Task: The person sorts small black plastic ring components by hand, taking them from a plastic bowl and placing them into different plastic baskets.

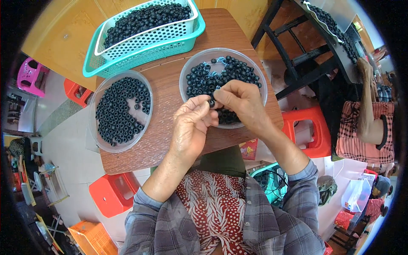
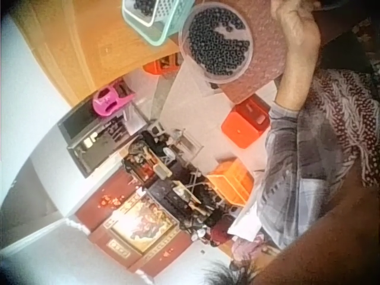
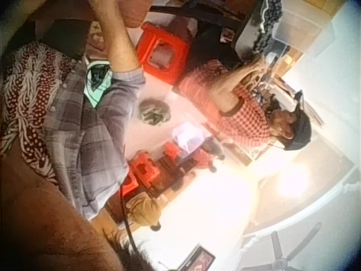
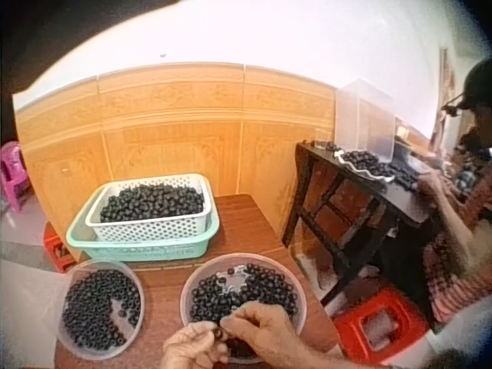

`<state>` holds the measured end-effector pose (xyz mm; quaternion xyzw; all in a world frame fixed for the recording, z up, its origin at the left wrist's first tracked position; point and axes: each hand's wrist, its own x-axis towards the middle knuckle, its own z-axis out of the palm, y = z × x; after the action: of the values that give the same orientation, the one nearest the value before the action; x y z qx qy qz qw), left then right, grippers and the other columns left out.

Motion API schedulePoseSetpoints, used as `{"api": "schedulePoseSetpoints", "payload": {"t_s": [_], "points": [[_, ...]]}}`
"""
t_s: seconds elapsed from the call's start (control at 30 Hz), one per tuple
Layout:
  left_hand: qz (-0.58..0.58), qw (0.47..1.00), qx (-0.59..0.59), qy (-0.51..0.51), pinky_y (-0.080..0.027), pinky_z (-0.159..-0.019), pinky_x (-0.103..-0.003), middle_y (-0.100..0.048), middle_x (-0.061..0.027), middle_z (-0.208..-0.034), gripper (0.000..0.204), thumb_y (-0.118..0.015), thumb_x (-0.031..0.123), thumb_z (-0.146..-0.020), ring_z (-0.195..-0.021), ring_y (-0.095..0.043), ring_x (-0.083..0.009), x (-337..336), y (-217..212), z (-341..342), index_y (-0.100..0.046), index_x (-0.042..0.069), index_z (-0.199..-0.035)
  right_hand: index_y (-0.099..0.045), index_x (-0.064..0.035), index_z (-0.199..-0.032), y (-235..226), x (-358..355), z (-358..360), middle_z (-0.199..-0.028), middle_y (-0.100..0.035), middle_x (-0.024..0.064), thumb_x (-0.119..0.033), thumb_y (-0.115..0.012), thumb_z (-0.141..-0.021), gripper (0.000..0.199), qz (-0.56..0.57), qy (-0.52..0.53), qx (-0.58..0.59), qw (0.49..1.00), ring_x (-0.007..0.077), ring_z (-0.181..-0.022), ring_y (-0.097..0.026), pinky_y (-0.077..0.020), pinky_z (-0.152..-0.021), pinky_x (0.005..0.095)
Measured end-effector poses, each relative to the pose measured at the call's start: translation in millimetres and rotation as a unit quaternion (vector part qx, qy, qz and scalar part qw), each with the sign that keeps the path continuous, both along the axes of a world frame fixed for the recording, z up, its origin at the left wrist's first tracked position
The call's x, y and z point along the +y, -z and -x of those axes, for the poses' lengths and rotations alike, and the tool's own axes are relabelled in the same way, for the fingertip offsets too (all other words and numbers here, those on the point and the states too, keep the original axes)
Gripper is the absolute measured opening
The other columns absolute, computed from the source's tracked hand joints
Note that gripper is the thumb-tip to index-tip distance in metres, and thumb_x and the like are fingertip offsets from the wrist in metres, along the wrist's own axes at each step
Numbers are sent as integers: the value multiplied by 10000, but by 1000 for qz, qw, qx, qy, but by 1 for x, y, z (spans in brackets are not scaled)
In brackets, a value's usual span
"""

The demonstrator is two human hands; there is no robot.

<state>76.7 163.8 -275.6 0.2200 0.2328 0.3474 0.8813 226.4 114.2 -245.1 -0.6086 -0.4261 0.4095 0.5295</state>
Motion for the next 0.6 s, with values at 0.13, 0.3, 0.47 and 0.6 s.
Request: {"api": "schedulePoseSetpoints", "payload": {"t_s": [0.13, 0.3, 0.47, 0.6], "points": [[48, 997, -46, -28, -499, -794, -386, -654, -122, -946, 167, -612, 88, -879, -919, -643, -278, 11, -1, 0, -577, 29, -1031, -634, -10, -805, -5, -7, 10, -746, -626, 81, -45, -641, -790, 39, -146, 100, -201, 964, 180, -685, -566, -447, -626, 307], [55, 994, -82, -51, -481, -878, -402, -655, -137, -965, 140, -624, 77, -864, -999, -625, -306, 15, 2, -11, -590, 44, -996, -634, -43, -808, 11, -7, 33, -762, -604, 93, -62, -675, -746, 78, -222, 93, -312, 919, 272, -720, -562, -450, -624, 363], [5, 993, -104, -60, -412, -1002, -398, -633, -131, -1010, 133, -594, 53, -884, -1088, -562, -294, 11, -2, -13, -603, -3, -1004, -633, -54, -824, 30, 6, 49, -770, -592, 94, -103, -684, -736, 113, -218, 127, -370, 894, 285, -736, -557, -460, -630, 380], [1, 991, -115, -70, -410, -1000, -387, -631, -121, -1008, 129, -596, 57, -884, -1069, -564, -273, 9, -2, -10, -603, -2, -998, -628, -27, -816, 29, 6, 49, -772, -602, 105, -61, -676, -731, 103, -229, 126, -344, 902, 282, -716, -560, -457, -621, 376]]}}
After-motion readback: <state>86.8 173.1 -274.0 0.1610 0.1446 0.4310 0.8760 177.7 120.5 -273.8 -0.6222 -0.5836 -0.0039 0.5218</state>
